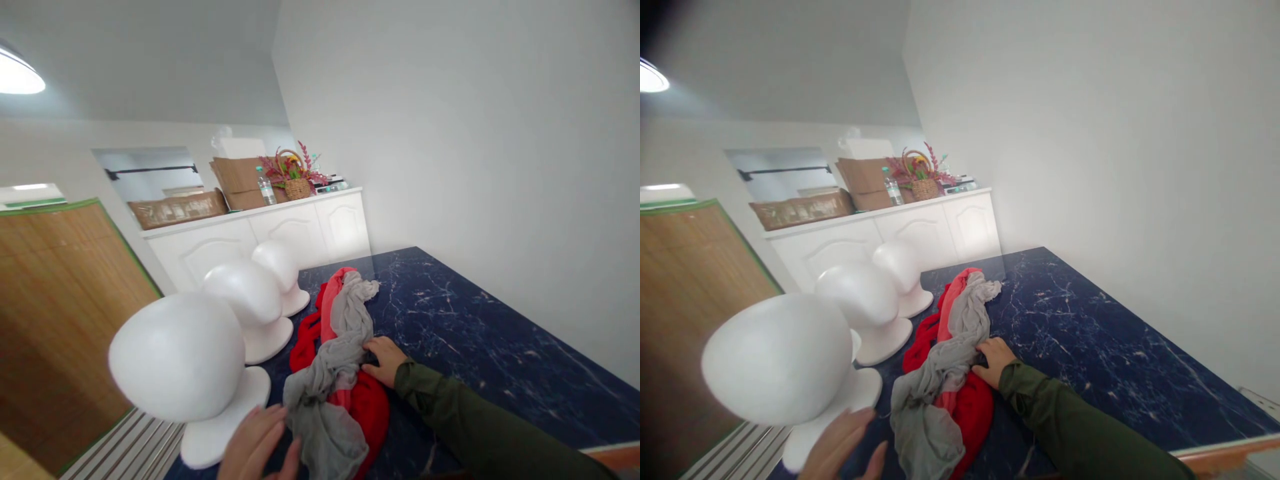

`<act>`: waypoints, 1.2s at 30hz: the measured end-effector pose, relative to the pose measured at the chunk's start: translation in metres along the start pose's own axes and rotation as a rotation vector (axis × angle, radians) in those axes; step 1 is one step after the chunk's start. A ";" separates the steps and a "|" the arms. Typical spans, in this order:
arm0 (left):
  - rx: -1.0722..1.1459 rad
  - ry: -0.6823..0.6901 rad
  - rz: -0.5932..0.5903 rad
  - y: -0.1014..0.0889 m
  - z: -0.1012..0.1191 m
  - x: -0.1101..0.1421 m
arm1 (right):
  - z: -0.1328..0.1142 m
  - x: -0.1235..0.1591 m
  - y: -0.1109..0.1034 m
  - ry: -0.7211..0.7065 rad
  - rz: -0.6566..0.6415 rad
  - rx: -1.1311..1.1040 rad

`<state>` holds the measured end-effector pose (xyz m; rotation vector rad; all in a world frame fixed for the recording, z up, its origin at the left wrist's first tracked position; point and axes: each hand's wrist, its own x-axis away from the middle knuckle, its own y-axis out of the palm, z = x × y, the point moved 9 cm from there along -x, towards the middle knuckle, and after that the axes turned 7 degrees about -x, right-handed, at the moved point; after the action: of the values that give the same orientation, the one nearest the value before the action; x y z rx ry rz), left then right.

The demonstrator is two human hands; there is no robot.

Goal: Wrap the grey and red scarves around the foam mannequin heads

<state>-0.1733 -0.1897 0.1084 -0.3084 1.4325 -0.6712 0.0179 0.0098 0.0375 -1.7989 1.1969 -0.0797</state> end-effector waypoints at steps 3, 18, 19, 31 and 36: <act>0.094 0.276 -0.360 0.056 0.067 -0.051 | -0.001 0.000 -0.001 -0.008 -0.019 0.004; 0.304 0.357 -0.740 0.238 0.100 -0.071 | -0.014 0.004 0.023 -0.203 -0.105 0.037; 0.300 0.357 -0.753 0.238 0.099 -0.071 | -0.014 0.004 0.023 -0.196 -0.111 0.034; 0.245 0.380 -0.757 0.236 0.102 -0.073 | -0.012 0.005 0.019 -0.131 -0.180 0.021; 0.220 0.504 -0.521 0.207 0.113 -0.090 | -0.010 0.002 0.017 -0.110 -0.140 0.013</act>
<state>-0.0142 0.0041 0.0772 -0.3574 1.7481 -1.3961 0.0025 0.0004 0.0297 -1.8494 0.9903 -0.0680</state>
